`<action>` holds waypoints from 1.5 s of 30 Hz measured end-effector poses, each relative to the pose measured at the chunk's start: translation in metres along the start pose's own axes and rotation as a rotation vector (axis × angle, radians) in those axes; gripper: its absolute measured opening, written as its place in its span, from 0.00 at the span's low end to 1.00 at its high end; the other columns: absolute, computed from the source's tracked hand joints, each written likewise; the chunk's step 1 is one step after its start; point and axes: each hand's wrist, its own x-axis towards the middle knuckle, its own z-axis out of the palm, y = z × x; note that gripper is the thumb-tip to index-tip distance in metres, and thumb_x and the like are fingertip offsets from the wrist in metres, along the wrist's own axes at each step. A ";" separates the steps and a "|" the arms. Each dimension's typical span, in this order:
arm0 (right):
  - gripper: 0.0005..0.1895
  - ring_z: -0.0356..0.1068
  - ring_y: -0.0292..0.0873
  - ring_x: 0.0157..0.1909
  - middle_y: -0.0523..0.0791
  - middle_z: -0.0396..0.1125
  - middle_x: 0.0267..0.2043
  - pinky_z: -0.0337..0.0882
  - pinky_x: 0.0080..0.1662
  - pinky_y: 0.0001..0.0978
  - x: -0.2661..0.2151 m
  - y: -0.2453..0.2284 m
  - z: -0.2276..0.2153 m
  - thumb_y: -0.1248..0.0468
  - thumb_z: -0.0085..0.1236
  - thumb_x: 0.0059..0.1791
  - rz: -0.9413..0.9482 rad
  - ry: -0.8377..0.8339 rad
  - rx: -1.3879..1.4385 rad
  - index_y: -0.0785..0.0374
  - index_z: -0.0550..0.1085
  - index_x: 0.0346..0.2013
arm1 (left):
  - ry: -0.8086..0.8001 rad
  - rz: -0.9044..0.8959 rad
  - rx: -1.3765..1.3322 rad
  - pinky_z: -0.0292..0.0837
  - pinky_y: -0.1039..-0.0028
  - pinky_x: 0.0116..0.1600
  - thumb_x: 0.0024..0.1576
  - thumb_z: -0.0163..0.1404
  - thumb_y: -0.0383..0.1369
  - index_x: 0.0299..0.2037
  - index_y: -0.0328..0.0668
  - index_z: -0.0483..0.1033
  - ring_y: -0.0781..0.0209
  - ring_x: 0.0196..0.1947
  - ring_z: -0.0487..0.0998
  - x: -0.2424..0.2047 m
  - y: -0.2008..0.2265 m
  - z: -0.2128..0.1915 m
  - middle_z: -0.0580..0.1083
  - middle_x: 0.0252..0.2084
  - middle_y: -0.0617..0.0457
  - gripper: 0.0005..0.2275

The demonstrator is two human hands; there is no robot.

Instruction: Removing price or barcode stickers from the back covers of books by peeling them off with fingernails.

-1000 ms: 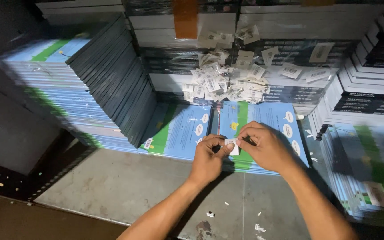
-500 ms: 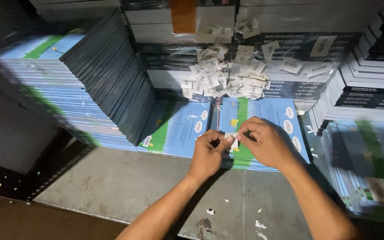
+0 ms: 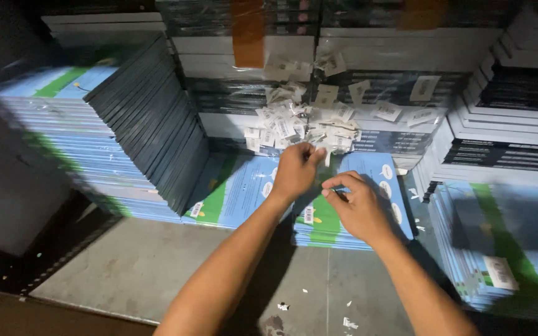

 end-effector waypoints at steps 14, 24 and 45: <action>0.04 0.75 0.48 0.46 0.50 0.70 0.40 0.81 0.41 0.37 0.001 0.021 0.001 0.68 0.64 0.48 -0.066 0.021 -0.075 0.64 0.80 0.37 | 0.086 -0.277 0.449 0.78 0.45 0.47 0.58 0.55 0.39 0.34 0.27 0.79 0.24 0.43 0.81 0.008 0.058 -0.015 0.78 0.34 0.28 0.16; 0.07 0.75 0.50 0.41 0.44 0.71 0.34 0.75 0.45 0.39 0.005 0.031 -0.034 0.59 0.68 0.47 -0.223 0.265 -0.590 0.57 0.79 0.32 | -0.462 -0.400 0.603 0.72 0.43 0.60 0.54 0.58 0.53 0.54 0.17 0.71 0.22 0.59 0.73 -0.048 0.091 -0.055 0.73 0.55 0.22 0.35; 0.20 0.73 0.58 0.55 0.42 0.62 0.69 0.71 0.55 0.59 0.012 0.029 -0.045 0.44 0.52 0.50 0.311 -0.016 -0.939 0.51 0.78 0.47 | -0.629 -0.373 0.881 0.19 0.46 0.76 0.52 0.16 0.67 0.78 0.55 0.34 0.38 0.79 0.23 -0.103 0.053 -0.103 0.30 0.80 0.44 0.44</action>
